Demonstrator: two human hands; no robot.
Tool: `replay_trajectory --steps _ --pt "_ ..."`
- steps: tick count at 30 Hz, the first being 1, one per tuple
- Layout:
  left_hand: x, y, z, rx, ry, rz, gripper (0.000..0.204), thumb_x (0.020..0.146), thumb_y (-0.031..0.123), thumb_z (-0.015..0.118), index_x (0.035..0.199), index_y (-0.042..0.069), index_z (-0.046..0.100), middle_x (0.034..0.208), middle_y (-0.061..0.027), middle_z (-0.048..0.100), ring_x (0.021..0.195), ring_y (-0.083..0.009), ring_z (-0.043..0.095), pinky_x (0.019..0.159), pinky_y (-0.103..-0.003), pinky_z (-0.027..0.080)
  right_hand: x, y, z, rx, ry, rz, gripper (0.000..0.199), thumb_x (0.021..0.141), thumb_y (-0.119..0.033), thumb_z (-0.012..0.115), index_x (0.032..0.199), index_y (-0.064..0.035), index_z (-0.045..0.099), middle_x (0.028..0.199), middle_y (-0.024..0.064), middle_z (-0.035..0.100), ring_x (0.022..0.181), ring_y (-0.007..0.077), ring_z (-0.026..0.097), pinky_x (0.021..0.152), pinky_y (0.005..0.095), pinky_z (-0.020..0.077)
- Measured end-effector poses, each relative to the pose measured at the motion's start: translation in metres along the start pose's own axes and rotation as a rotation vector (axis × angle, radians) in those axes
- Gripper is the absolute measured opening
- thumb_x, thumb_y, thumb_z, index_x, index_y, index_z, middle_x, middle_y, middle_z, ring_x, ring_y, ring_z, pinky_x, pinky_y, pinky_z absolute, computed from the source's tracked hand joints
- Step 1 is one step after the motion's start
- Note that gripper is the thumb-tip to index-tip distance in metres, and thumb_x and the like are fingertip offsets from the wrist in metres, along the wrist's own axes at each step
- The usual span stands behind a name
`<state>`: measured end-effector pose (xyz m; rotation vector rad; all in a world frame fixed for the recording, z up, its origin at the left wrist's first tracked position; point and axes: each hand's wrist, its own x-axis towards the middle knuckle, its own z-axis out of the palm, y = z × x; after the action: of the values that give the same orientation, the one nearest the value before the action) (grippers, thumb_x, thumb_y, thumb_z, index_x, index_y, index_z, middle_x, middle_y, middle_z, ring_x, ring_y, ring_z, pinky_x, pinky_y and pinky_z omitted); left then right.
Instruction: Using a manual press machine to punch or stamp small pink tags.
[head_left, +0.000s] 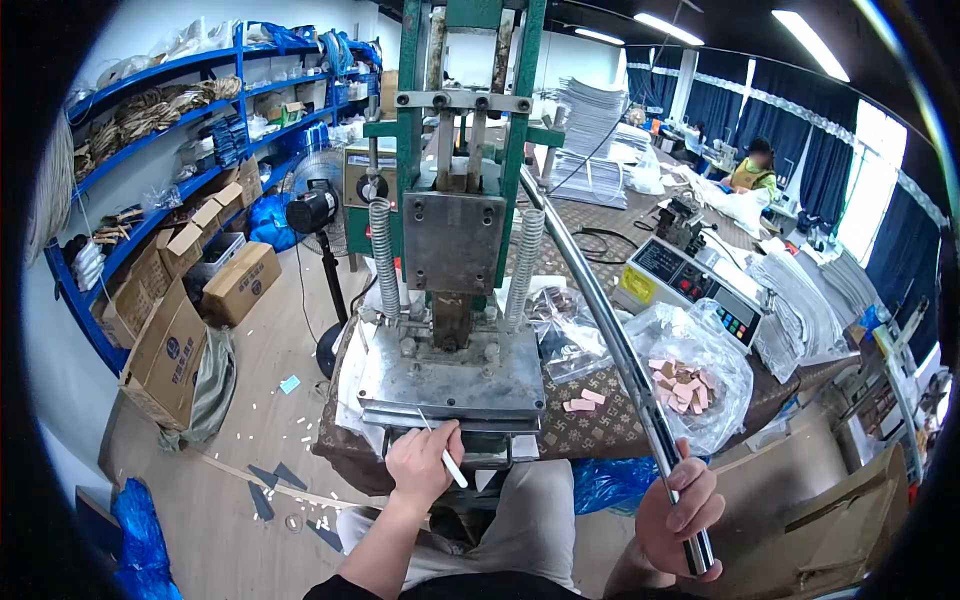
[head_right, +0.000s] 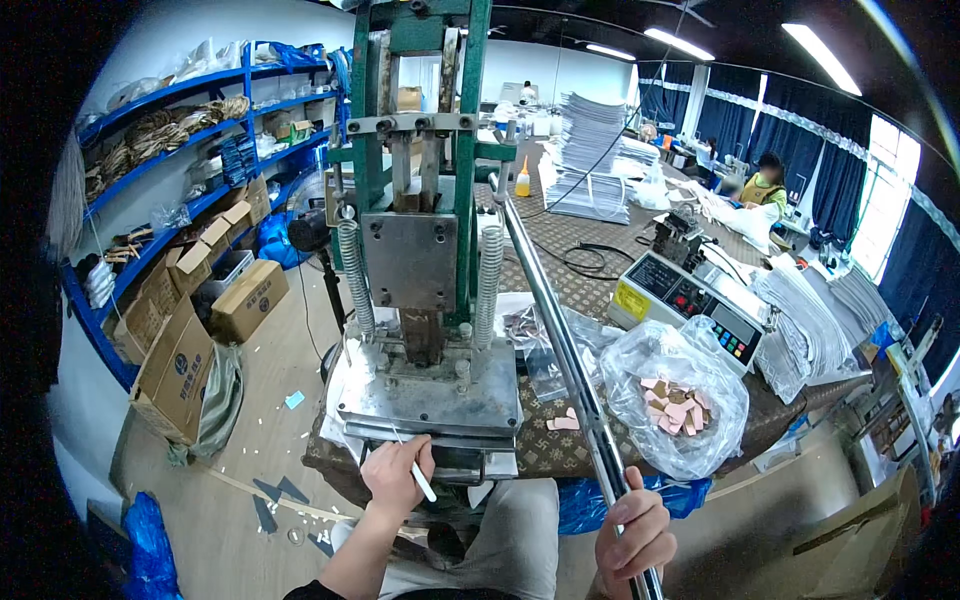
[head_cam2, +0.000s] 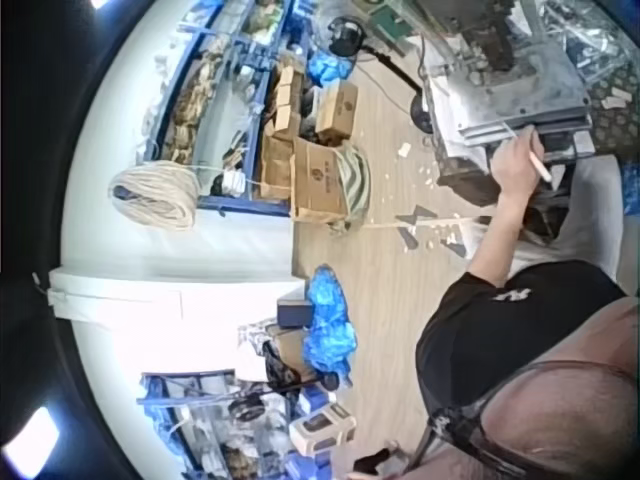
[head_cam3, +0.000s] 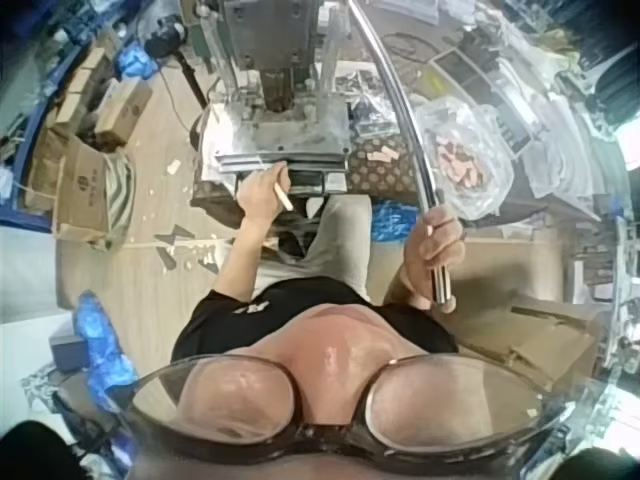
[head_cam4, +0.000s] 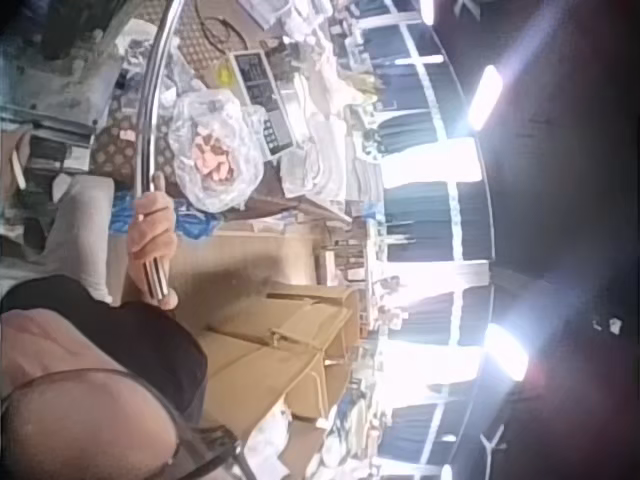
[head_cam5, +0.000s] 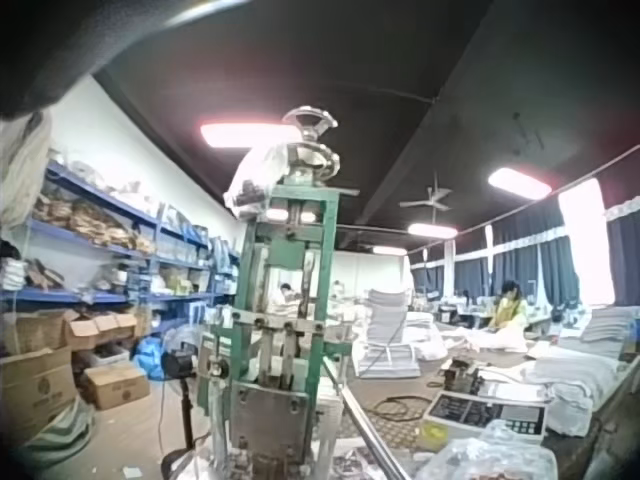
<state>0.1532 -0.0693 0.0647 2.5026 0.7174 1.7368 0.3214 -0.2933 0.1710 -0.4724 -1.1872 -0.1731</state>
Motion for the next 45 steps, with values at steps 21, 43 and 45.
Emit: replay_trajectory --steps 21,43,45 --pt "-0.006 -0.004 0.002 -0.006 0.000 0.009 0.012 0.086 0.011 0.079 0.097 0.010 0.075 0.072 -0.0070 0.068 0.061 -0.0273 0.065 0.056 -0.039 0.051 0.001 -0.002 0.008 0.066 0.120 0.105 0.090 0.096 -0.091 0.013 0.070 -0.0147 0.053 0.081 0.0069 0.060 0.104 0.0304 0.059 0.127 0.0584 0.0248" --pt "-0.002 -0.003 -0.023 -0.294 -0.152 -0.010 0.011 0.087 0.010 0.077 0.098 0.007 0.077 0.074 -0.0063 0.067 0.064 -0.0277 0.062 0.061 -0.038 0.048 0.007 -0.015 0.006 0.007 -0.031 0.138 0.070 0.107 -0.075 0.023 0.079 -0.0174 0.051 0.094 0.0031 0.057 0.117 0.0269 0.052 0.127 0.0587 0.0190" --pt "-0.002 -0.004 -0.027 -0.316 -0.134 -0.005 0.015 0.086 0.010 0.078 0.100 0.007 0.077 0.076 -0.0065 0.068 0.066 -0.0280 0.063 0.063 -0.038 0.049 0.004 -0.016 0.004 0.024 -0.029 0.120 0.069 0.107 -0.074 0.023 0.080 -0.0174 0.050 0.094 0.0027 0.056 0.119 0.0270 0.051 0.128 0.0585 0.0183"
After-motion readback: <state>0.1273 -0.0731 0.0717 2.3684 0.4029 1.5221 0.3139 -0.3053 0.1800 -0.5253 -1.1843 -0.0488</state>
